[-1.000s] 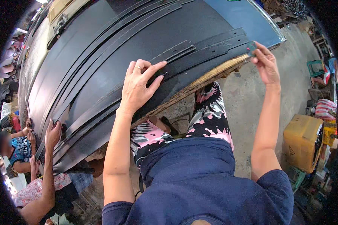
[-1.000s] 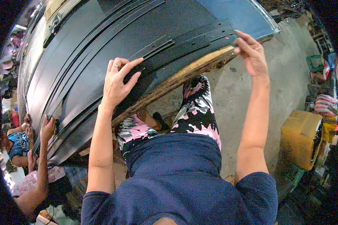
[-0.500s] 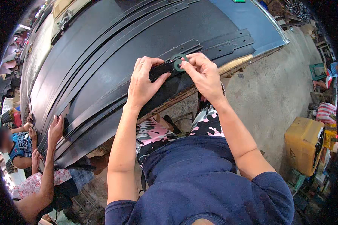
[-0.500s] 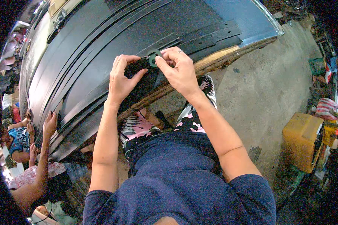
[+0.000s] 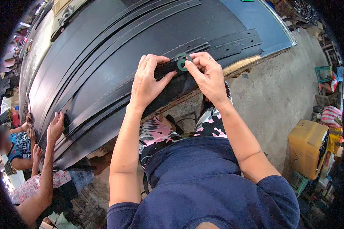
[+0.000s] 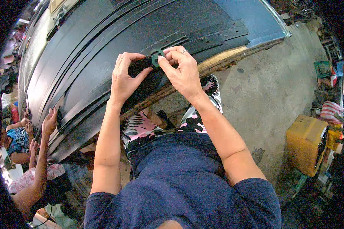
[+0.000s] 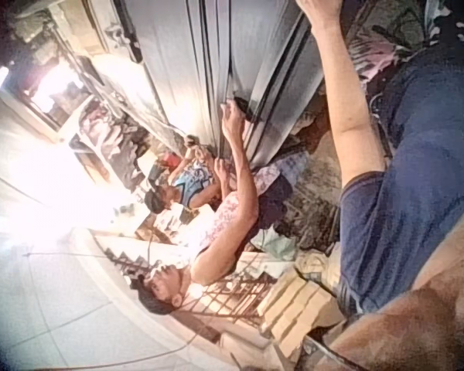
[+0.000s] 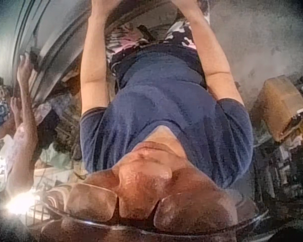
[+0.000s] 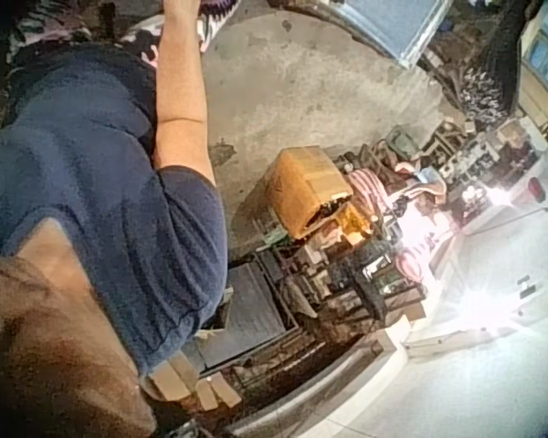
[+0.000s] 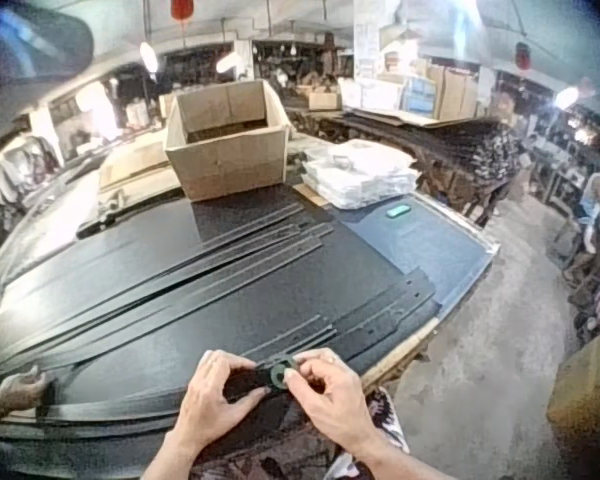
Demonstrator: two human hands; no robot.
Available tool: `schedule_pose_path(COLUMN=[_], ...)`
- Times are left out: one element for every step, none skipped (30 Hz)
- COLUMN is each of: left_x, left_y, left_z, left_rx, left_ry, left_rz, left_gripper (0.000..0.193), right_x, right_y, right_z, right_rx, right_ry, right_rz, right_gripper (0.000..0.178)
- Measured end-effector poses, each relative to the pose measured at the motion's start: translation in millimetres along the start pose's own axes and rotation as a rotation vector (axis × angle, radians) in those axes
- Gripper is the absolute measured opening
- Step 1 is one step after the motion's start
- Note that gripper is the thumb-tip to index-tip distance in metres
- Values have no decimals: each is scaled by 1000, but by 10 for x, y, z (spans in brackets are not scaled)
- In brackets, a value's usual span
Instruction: The recorder is assembling black leather strips, applying a small green rubber component to specific points on the strips.
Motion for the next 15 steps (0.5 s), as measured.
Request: schedule_pose_path(left_x=[-2, 0, 0, -3, -2, 2, 2, 4, 14, 27, 38, 49, 58, 60, 58], left_y=[2, 1, 4, 5, 5, 9, 11, 10, 7, 3, -1, -4, -2, 4, 1], left_z=[1, 5, 10, 12, 11, 9, 9, -1, -9, -6, -31, -59, -64, -98, -124], left_rx=[0, -1, -1, -1, 0, 1, 1, 12, 23, 23, 55, 87, 88, 118, 147], left_ry=[0, -1, -2, -1, -1, -1, -1, 7, 12, 12, 50, 89, 88, 113, 139], left_rz=[-1, 1, 3, 2, 4, 7, 5, 5, 6, 6, 2, -2, -3, -3, -5], left_gripper=[37, 37, 37, 37, 36, 36, 36, 35, 35, 35, 34, 34, 34, 34, 34], right_x=[-4, 0, 8, 13, 8, -2, 1, 28, 50, 65, 118, 153, 158, 161, 169], right_y=[1, 0, 5, 5, 3, 8, 18, 31, 38, 46, 59, 61, 85, 125, 144], right_z=[6, 18, 31, 39, 19, -4, -8, 6, 24, 65, 135, 142, 142, 141, 137], right_rx=[0, -7, -15, -16, 15, 45, 44, 16, -10, -11, -4, 4, 3, -14, -30], right_ry=[0, -10, -19, -19, 16, 50, 50, 6, -39, -40, -75, -110, -111, -114, -116], right_rz=[0, 12, 24, 25, 11, -3, -2, 21, 44, 43, 73, 101, 101, 98, 97], right_gripper=[21, 22, 22, 22, 21, 21, 21, 21, 20, 20, 20, 20, 20, 18, 17])
Point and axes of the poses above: each hand's wrist, its own y-axis away from the middle knuckle, its own x-axis out of the back of the hand, z = x × y, the point moved 9 cm from there along -y, towards the middle knuckle
